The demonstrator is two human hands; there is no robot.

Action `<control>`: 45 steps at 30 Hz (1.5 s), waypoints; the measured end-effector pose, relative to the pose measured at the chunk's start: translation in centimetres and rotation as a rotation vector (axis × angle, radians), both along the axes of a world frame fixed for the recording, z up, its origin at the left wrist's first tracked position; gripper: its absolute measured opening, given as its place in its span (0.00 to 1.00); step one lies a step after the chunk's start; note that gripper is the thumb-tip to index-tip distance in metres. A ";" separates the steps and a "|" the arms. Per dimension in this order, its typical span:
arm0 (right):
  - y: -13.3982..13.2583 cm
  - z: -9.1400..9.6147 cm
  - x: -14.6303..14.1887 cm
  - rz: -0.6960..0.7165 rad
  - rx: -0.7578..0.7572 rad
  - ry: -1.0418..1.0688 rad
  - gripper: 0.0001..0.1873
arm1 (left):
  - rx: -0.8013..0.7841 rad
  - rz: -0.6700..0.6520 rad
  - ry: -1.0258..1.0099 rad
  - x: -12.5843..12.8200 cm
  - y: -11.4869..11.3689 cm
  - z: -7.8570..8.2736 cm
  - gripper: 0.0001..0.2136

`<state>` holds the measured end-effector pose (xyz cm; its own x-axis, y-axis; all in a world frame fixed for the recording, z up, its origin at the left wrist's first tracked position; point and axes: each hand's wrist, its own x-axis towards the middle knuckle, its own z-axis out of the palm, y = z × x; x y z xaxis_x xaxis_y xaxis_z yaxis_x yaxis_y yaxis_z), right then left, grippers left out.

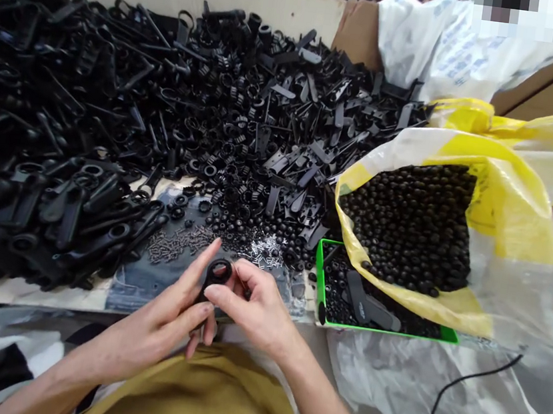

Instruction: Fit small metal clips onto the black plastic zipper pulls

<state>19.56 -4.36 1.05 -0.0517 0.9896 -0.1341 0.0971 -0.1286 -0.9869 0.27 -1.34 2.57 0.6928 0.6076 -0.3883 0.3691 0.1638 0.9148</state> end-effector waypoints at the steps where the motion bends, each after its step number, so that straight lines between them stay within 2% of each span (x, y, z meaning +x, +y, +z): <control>1: -0.2 0.0 -0.3 -0.017 0.041 -0.057 0.14 | 0.054 0.000 0.023 0.0 -0.2 -0.2 0.35; 4: -0.7 -0.2 -1.1 -0.112 0.152 -0.179 0.18 | 0.159 0.037 0.031 0.1 -0.5 -1.0 0.34; 7: -1.0 -0.8 -1.2 -0.175 0.188 -0.164 0.17 | 0.186 0.177 -0.049 0.5 -0.6 -1.7 0.34; 9: -1.2 -1.1 -0.7 -0.198 0.170 -0.117 0.16 | 0.217 0.245 -0.064 0.6 -0.5 -1.7 0.26; 11: -1.3 -1.2 -0.1 -0.208 0.135 -0.062 0.16 | 0.288 0.209 -0.036 0.7 -0.4 -1.6 0.13; 12: -1.3 -1.2 0.2 -0.204 0.113 -0.033 0.15 | 0.337 0.178 -0.024 0.7 -0.4 -1.6 0.09; 15: -1.3 -1.2 0.1 -0.159 0.029 0.062 0.14 | 0.467 0.183 -0.030 0.8 -0.7 -1.5 0.13; 18: -1.2 -2.3 -1.1 -0.162 -0.045 0.096 0.18 | 0.507 0.304 0.007 1.2 -1.5 -2.2 0.14; 21: -0.3 -4.3 -2.9 -0.254 -0.032 0.099 0.22 | 0.570 0.448 0.090 1.4 -1.8 -3.7 0.13; 24: 1.5 -5.0 -5.0 -0.180 -0.027 0.127 0.23 | 0.633 0.550 0.144 0.2 -1.3 -4.3 0.13; 26: 3.0 -3.8 -6.4 -0.072 -0.006 0.141 0.23 | 0.692 0.614 0.151 -1.4 -0.8 -3.5 0.13; 28: 5.1 -1.6 -8.3 0.017 0.047 0.143 0.21 | 0.801 0.688 0.165 -3.7 0.0 -1.9 0.13; 31: 9.0 2.6 -12.5 0.129 0.141 0.144 0.18 | 1.109 0.835 0.328 -7.8 2.2 1.1 0.15; 32: 10.5 3.7 -14.1 0.159 0.171 0.140 0.16 | 1.246 0.884 0.429 -9.1 3.1 1.9 0.13; 33: 11.9 4.8 -15.7 0.211 0.183 0.115 0.15 | 1.311 0.933 0.439 -10.4 4.1 2.6 0.11; 35: 14.7 6.1 -18.5 0.233 0.173 0.057 0.16 | 1.361 0.987 0.447 -12.6 6.1 3.2 0.10; 37: 17.1 6.6 -20.0 0.236 0.153 -0.033 0.18 | 1.384 0.985 0.726 -14.1 8.2 2.8 0.13; 38: 17.9 6.6 -20.2 0.228 0.153 -0.077 0.16 | 1.358 0.952 0.823 -14.6 9.1 2.4 0.15; 41: 18.9 6.6 -18.3 0.155 0.256 -0.278 0.11 | 1.317 1.013 0.898 -15.4 11.0 0.9 0.18; 43: 18.7 6.6 -15.1 0.077 0.370 -0.537 0.15 | 1.307 1.036 0.882 -15.5 11.4 0.3 0.16; 44: 18.6 6.5 -13.0 0.036 0.381 -0.725 0.17 | 1.307 1.041 0.870 -15.6 11.5 0.1 0.15; 45: 18.7 6.4 -10.8 0.001 0.353 -0.821 0.15 | 1.307 1.046 0.856 -15.6 11.5 0.0 0.14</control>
